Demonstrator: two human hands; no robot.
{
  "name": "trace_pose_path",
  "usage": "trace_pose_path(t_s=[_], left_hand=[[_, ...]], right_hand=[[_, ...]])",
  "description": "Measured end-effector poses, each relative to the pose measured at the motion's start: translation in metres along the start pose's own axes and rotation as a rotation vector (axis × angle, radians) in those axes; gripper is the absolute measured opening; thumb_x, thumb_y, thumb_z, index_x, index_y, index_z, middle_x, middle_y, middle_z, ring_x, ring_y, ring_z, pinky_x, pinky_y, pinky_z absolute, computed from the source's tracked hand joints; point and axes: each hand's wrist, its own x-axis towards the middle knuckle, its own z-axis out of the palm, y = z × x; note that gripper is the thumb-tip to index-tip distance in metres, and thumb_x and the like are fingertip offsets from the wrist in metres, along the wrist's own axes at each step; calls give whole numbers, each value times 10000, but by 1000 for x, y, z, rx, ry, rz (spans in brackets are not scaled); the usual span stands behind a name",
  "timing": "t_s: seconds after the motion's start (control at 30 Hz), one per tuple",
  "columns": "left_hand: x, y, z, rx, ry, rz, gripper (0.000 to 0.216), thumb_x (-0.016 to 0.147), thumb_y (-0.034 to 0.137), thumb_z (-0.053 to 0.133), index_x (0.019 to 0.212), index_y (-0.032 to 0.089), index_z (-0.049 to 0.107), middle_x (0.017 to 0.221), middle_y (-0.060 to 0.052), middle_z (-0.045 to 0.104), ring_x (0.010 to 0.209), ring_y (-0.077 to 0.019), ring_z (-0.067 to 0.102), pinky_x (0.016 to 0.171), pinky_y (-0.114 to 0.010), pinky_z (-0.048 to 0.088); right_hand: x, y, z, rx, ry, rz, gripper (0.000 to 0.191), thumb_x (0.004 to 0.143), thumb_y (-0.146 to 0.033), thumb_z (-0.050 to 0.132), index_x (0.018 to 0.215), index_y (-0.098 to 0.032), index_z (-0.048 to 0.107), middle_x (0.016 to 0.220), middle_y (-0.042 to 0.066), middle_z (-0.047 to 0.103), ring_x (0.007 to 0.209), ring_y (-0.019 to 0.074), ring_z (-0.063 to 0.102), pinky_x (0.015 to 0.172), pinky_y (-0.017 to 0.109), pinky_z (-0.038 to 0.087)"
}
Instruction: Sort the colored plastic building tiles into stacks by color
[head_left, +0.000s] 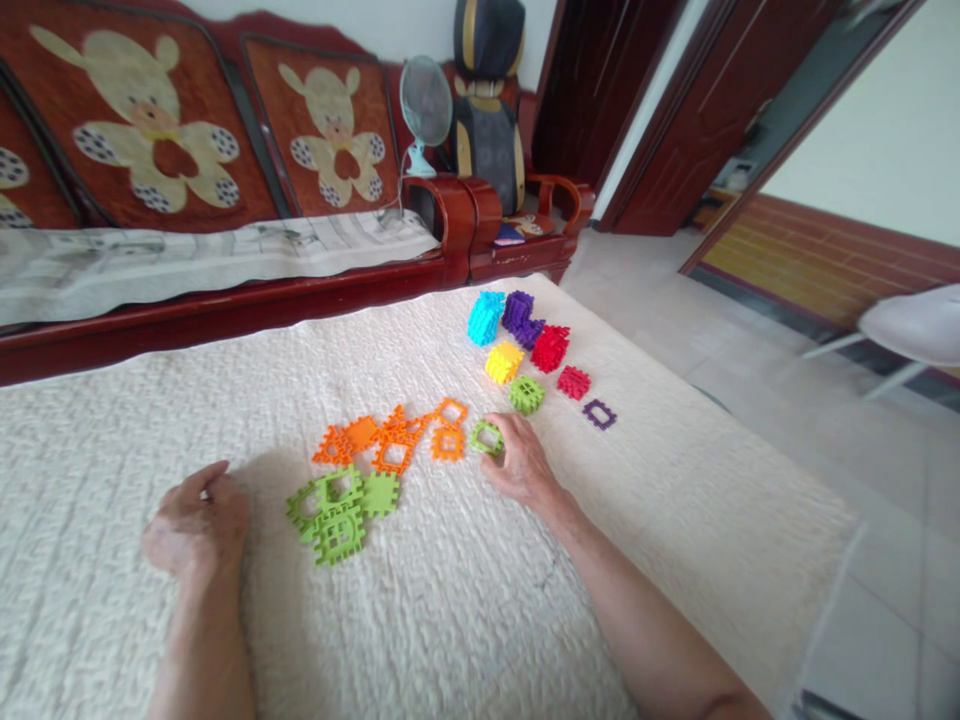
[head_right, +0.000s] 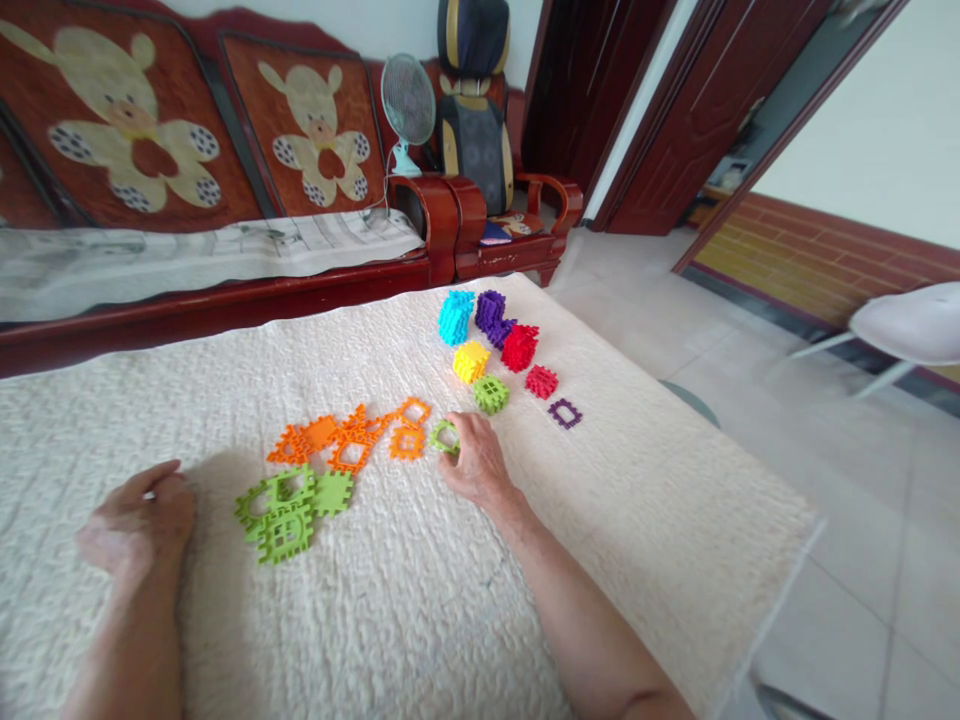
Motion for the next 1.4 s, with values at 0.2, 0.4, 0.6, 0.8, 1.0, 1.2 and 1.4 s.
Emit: trace_pose_path(t_s=[0.2, 0.4, 0.6, 0.8, 1.0, 1.2, 1.4], left_hand=[[1, -3, 2, -12, -8, 5, 448, 800, 347, 482, 1139, 234, 752, 1159, -88, 708, 1011, -324, 661, 905, -430, 504], [3, -4, 5, -20, 24, -8, 394, 756, 341, 512, 1054, 274, 760, 1079, -57, 724, 998, -338, 663, 888, -458, 519], [8, -8, 9, 3, 29, -28, 423, 737, 373, 507, 1070, 317, 761, 1108, -42, 734, 1015, -346, 686, 857, -462, 542], [14, -19, 17, -29, 44, 46, 424, 775, 450, 423, 1031, 342, 743, 998, 8, 762, 1042, -372, 683, 797, -481, 516], [13, -16, 17, -26, 75, 3, 362, 731, 389, 529, 996, 363, 774, 1047, -30, 765, 1045, -372, 689, 825, -493, 553], [11, -13, 14, -14, 20, 13, 433, 812, 387, 461, 1106, 282, 762, 1231, -64, 718, 1049, -369, 683, 853, -485, 530], [-7, -3, 2, -70, 10, 46, 436, 875, 284, 445, 1186, 214, 742, 1251, -118, 698, 1131, -327, 647, 975, -456, 507]], right_hand=[[0, 6, 1, 32, 5, 36, 568, 717, -160, 692, 1248, -260, 520, 1134, 96, 642, 1093, 305, 627, 975, 437, 536], [3, 4, -8, 112, 10, 43, 490, 737, -176, 643, 1218, -218, 564, 1144, 94, 653, 1097, 273, 624, 962, 442, 537], [33, 34, -34, 75, 346, 143, 468, 765, -260, 630, 1227, -211, 575, 1181, 120, 652, 1095, 276, 620, 961, 455, 522], [44, 68, -32, 55, 379, 241, 458, 750, -331, 652, 1183, -189, 605, 1143, 130, 681, 1052, 287, 634, 963, 483, 515], [38, 75, -26, 54, 383, 250, 451, 764, -373, 652, 1173, -188, 614, 1129, 129, 691, 1052, 288, 640, 974, 490, 510], [37, 78, -24, 39, 353, 225, 464, 777, -377, 655, 1195, -181, 604, 1155, 137, 683, 1071, 287, 638, 982, 493, 501], [39, 64, -34, -20, 474, 88, 407, 808, -357, 630, 1175, -180, 622, 1131, 130, 677, 1062, 285, 629, 961, 491, 517]])
